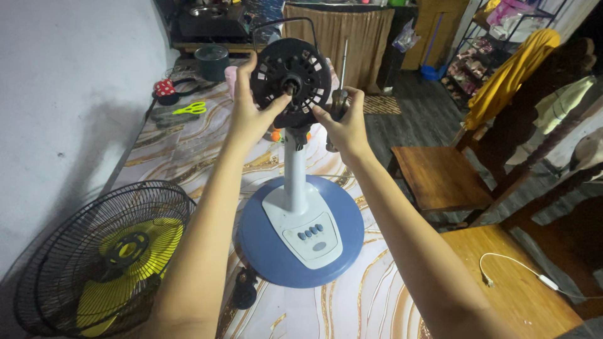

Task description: The person assembles a table fan by first tightening the central hub with a screwdriver, then attaching the front wire cage, and finally securing the central hub cap by hand. The task is performed on a patterned tablecloth in a cluttered room.

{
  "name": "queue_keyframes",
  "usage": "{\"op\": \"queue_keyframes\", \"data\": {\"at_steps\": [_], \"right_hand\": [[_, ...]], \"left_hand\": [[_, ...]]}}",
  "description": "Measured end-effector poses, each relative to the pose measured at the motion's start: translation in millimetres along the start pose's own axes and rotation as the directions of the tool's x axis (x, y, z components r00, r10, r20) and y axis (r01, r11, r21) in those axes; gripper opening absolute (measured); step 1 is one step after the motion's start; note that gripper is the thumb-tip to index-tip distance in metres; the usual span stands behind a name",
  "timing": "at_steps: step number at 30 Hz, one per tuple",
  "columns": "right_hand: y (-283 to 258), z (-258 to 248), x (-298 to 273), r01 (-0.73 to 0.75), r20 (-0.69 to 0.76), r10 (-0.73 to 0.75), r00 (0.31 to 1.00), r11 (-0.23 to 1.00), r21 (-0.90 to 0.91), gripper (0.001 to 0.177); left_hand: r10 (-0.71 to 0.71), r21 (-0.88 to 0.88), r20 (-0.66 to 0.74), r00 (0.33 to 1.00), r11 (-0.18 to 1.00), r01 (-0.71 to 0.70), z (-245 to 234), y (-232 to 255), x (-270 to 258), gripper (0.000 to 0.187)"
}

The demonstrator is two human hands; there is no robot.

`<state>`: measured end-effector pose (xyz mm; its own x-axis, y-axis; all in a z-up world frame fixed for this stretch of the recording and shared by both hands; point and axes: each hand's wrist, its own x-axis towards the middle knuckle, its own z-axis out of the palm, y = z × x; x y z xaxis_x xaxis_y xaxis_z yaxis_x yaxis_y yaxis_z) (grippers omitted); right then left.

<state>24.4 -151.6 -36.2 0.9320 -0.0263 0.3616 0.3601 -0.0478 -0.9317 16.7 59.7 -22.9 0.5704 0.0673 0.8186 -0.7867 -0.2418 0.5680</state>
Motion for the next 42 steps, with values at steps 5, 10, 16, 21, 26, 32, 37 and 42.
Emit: {"op": "queue_keyframes", "data": {"at_steps": [5,10,16,21,26,32,37,42], "right_hand": [[-4,0,1,0.042,-0.004,-0.042,0.999,0.999,0.028,0.061],[3,-6,5,0.258,0.04,-0.255,0.966,0.958,-0.129,0.061],[-46,-53,-22,0.419,0.191,-0.379,0.905,0.723,-0.55,0.045],[-102,-98,-58,0.55,0.535,-0.202,0.82,0.535,-0.641,0.066],[-133,-99,-71,0.648,0.53,-0.379,0.758,0.353,-0.674,0.051],[-157,-92,-80,0.644,0.531,-0.433,0.728,0.169,-0.746,0.041],[-153,-85,-73,0.641,0.554,-0.432,0.712,0.076,-0.764,0.039],[-152,-80,-70,0.64,0.564,-0.427,0.707,0.047,-0.767,0.039]], "left_hand": [[0.079,0.251,-0.069,0.994,0.966,-0.06,7,3,-6,0.087],[-0.031,0.195,-0.064,0.997,0.98,0.043,4,9,-4,0.088],[0.225,0.553,-0.139,0.964,0.826,-0.113,22,42,-12,0.086],[0.306,0.606,-0.069,0.95,0.769,-0.203,40,54,-3,0.038],[0.252,0.518,-0.134,0.959,0.842,-0.149,52,49,0,0.016],[0.244,0.354,-0.139,0.96,0.917,-0.182,50,39,-3,0.013],[0.265,0.316,-0.089,0.96,0.922,-0.225,50,38,5,0.016],[0.317,0.285,-0.009,0.948,0.91,-0.301,42,47,0,0.021]]}}
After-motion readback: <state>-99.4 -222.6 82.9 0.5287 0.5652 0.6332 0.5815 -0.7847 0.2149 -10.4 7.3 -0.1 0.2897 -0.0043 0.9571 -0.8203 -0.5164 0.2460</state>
